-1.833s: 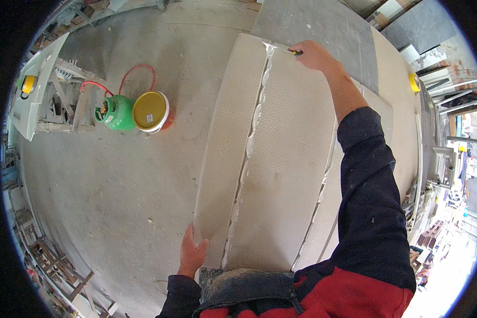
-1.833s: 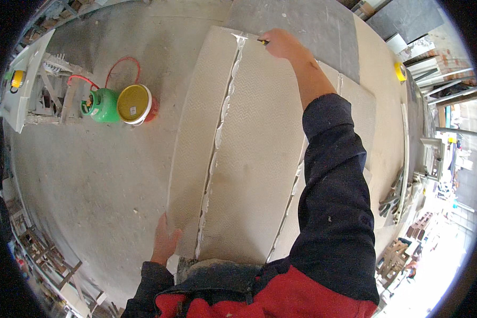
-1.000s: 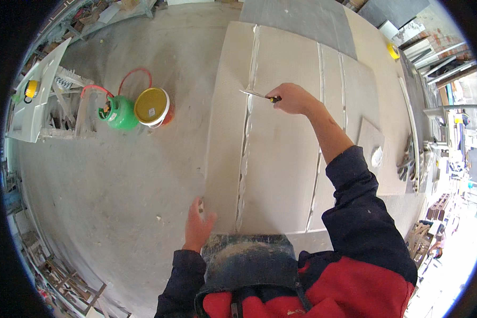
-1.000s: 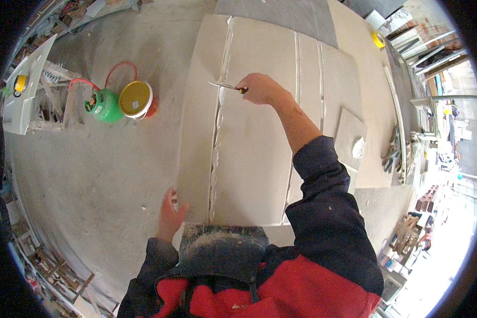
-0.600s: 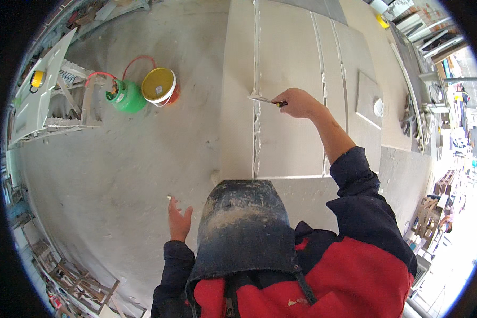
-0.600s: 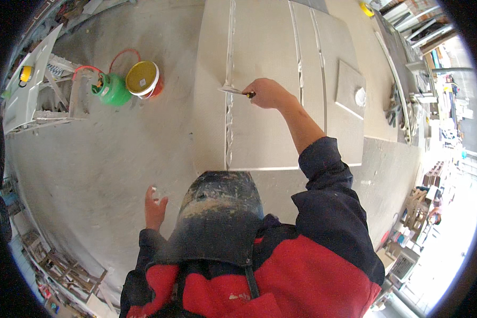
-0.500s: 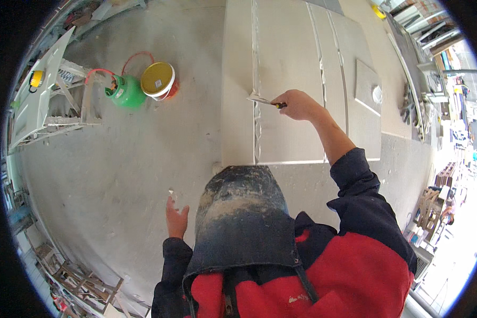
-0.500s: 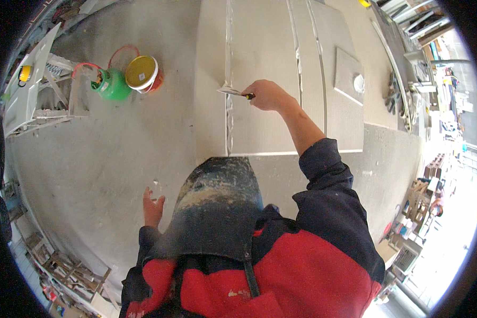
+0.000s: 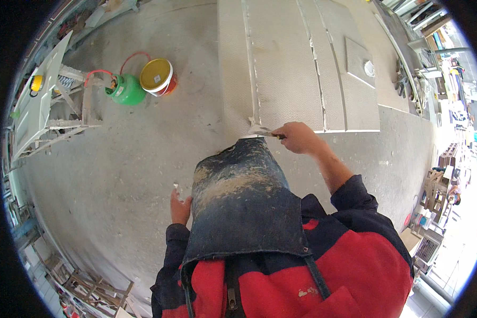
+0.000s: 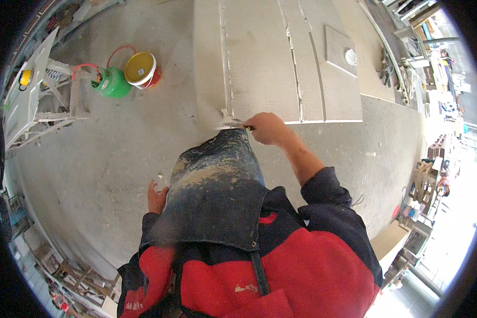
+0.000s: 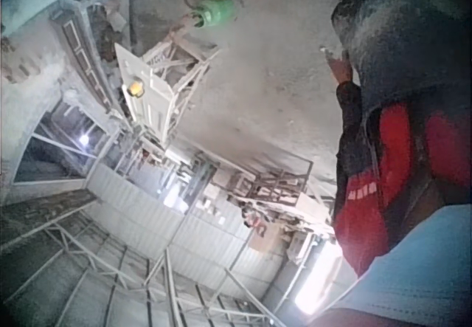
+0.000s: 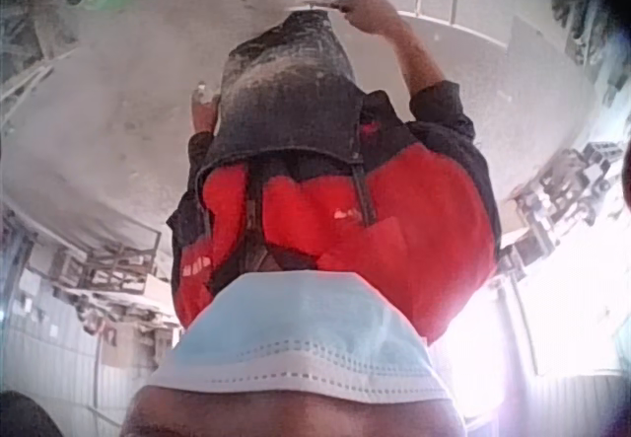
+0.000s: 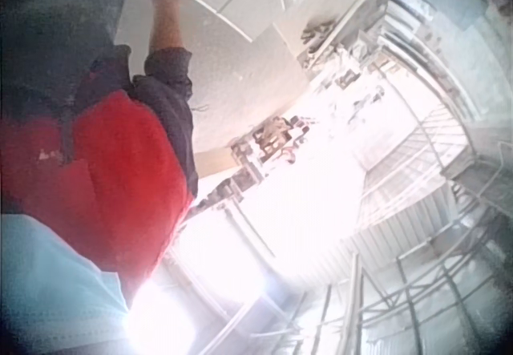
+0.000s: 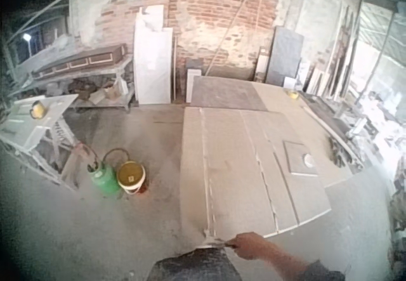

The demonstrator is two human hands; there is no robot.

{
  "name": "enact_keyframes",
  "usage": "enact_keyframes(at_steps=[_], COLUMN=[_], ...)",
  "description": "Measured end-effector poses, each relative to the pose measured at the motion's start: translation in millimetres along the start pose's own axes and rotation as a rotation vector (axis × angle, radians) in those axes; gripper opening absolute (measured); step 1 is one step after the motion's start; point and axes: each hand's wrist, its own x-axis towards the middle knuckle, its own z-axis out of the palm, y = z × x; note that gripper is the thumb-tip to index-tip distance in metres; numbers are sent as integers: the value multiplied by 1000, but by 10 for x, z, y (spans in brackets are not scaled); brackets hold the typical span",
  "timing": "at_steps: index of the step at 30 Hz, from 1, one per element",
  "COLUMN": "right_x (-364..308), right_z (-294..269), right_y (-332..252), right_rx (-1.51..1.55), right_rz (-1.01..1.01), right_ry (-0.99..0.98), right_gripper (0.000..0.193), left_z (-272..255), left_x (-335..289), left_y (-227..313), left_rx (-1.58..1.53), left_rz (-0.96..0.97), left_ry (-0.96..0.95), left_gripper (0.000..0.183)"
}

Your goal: The person uses a trowel to spread adhesive onto the back of large ceramic tiles. They repeatedly scoop adhesive from a pile and apply it in even strokes across the tile surface, then flip the tile to reveal the finished face.

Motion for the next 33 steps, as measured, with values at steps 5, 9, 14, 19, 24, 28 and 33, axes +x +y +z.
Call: enact_keyframes(at_steps=[5,9,14,19,24,28,33], right_x=[-98,-210,-269,-120,-36,-196,-229], right_z=[209,116,98,77,208,327,143], right_y=[31,-123,-8,-23,-111,-247,-413], right_rx=[-1,29,163,135,-5,-112,-391], right_rz=[-19,38,25,67,83,92,25], right_ry=[31,49,289,264,263,229,186], right_gripper=[41,40,37,37,33,29,22], left_z=[24,2,1,16,15,56,127], left_x=[150,263,301,273,264,228,165], left_y=[-219,-315,-373,-253,-349,-438,-621], left_rx=[-26,26,34,39,95,93,28], left_rz=[86,105,111,92,94,79,78], left_ry=[66,74,85,43,29,33,43], left_gripper=[81,77,76,78,80,80,81])
